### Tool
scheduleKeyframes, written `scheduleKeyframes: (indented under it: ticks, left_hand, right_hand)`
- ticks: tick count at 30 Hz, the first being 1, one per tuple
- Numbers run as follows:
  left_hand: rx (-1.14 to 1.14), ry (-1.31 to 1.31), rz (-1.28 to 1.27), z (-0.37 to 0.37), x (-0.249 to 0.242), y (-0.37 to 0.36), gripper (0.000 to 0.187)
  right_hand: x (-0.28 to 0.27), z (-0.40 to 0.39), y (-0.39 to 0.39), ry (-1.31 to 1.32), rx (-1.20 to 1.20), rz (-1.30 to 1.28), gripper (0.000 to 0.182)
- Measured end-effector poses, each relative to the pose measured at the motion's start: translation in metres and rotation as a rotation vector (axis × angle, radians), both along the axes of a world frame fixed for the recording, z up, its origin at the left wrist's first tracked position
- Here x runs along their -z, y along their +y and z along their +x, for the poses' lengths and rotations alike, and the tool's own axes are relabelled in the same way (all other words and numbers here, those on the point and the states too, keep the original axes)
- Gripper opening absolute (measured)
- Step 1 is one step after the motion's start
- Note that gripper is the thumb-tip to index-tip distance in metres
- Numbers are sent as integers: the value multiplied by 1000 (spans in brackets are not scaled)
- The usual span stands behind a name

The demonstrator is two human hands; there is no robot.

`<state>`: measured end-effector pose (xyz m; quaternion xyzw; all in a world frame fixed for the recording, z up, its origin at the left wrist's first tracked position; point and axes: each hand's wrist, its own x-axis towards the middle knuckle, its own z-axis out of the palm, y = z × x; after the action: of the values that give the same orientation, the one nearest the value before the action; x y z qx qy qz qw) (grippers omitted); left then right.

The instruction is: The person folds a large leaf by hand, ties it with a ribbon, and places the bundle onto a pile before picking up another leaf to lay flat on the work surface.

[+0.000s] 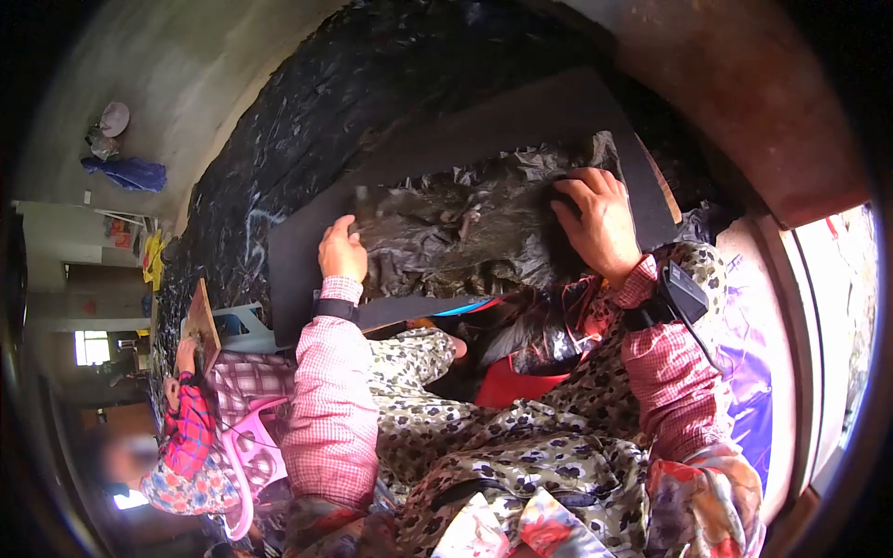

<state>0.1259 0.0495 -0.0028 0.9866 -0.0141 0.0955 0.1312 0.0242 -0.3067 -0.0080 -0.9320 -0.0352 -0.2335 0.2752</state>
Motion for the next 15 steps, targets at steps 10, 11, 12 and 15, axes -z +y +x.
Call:
scheduleKeyframes:
  ticks: [10,11,12,15]
  left_hand:
    - [407,-100,-19,-10,0,4,43]
    - [414,-17,69,-14,4,-1,48]
    - [421,66,156,-17,9,-4,52]
    - [424,234,243,-17,17,-4,57]
  right_hand:
    - [-5,-1,0,20,-7,-11,24]
    - [-4,-1,1,23,-9,-13,24]
    - [-4,-1,1,28,-13,-9,25]
    - [-4,-2,1,23,-8,-11,25]
